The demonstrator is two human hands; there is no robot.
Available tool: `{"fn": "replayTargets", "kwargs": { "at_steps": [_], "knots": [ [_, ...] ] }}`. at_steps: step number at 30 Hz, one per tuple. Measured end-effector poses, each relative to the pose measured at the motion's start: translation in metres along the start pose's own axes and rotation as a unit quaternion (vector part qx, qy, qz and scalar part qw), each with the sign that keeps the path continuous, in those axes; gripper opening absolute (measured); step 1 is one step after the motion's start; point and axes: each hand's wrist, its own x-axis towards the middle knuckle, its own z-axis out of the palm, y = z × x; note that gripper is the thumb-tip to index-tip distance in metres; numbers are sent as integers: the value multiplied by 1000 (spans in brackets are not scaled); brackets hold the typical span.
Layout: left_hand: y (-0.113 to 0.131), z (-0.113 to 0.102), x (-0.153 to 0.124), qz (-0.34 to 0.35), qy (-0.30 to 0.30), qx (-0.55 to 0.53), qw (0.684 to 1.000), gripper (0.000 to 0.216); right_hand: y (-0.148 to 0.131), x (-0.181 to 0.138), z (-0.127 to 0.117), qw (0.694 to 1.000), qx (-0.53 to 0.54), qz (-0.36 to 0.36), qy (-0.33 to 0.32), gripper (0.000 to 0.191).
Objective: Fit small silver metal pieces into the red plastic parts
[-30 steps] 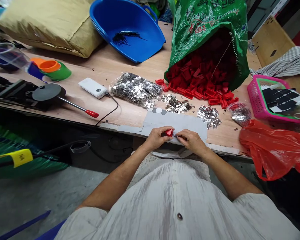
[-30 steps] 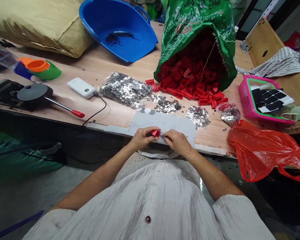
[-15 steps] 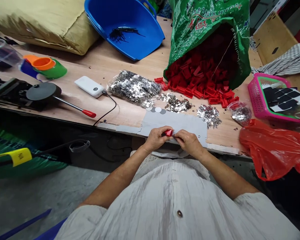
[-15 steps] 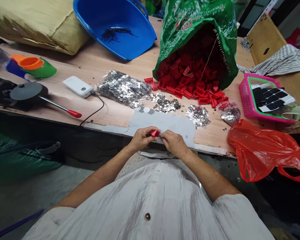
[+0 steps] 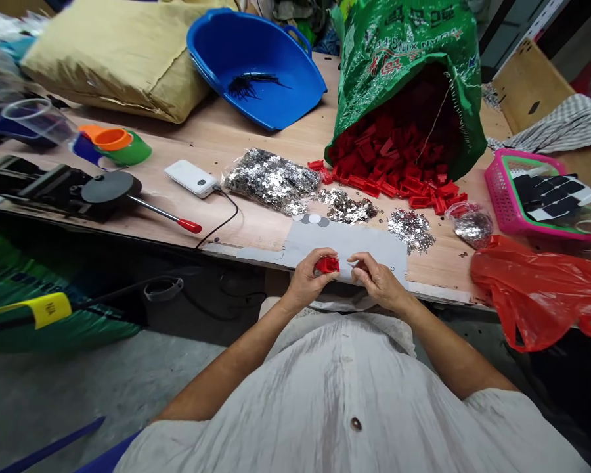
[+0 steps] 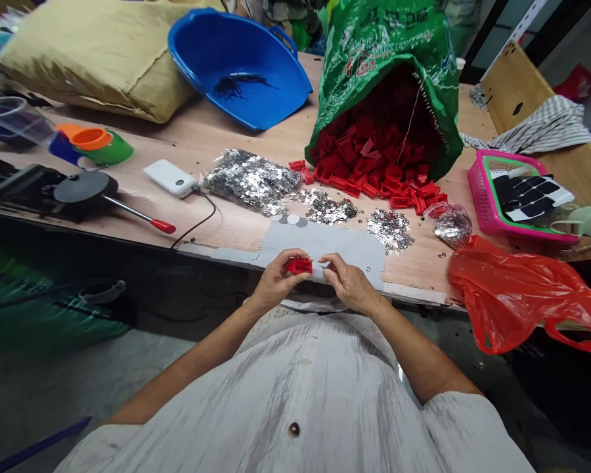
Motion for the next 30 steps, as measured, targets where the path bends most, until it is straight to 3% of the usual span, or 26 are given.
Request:
{"fn": "replayTargets", "kwargs": {
  "at_steps": [3, 7, 10, 13, 17, 22, 25, 30],
  "knots": [
    [13, 8, -7, -74, 39, -177, 981, 24, -12, -3, -3, 998, -2, 6, -56, 41],
    [23, 20, -12, -185, 57, -394, 899, 29, -23, -3, -1, 998, -26, -5, -50, 42],
    [27, 26, -14, -226, 64, -469, 851, 21, -26, -3, 0, 999, -22, -23, -20, 38],
    [31, 29, -16, -250, 74, -502, 825, 15, -27, -2, 0, 999, -12, -35, -6, 35],
    [35, 32, -17, -257, 86, -518, 811, 12, -27, -1, 1, 998, -36, -52, 17, 33],
    [37, 36, -18, -250, 98, -500, 824, 18, -20, 2, 7, 995, -36, -54, 74, 32],
    [34, 32, -20, -255, 90, -494, 827, 19, -16, 4, 8, 997, 0, -43, 66, 33],
    [14, 18, -32, -349, 22, -421, 837, 23, 3, 15, -16, 996, -31, 35, 79, 38]
  ]
}}
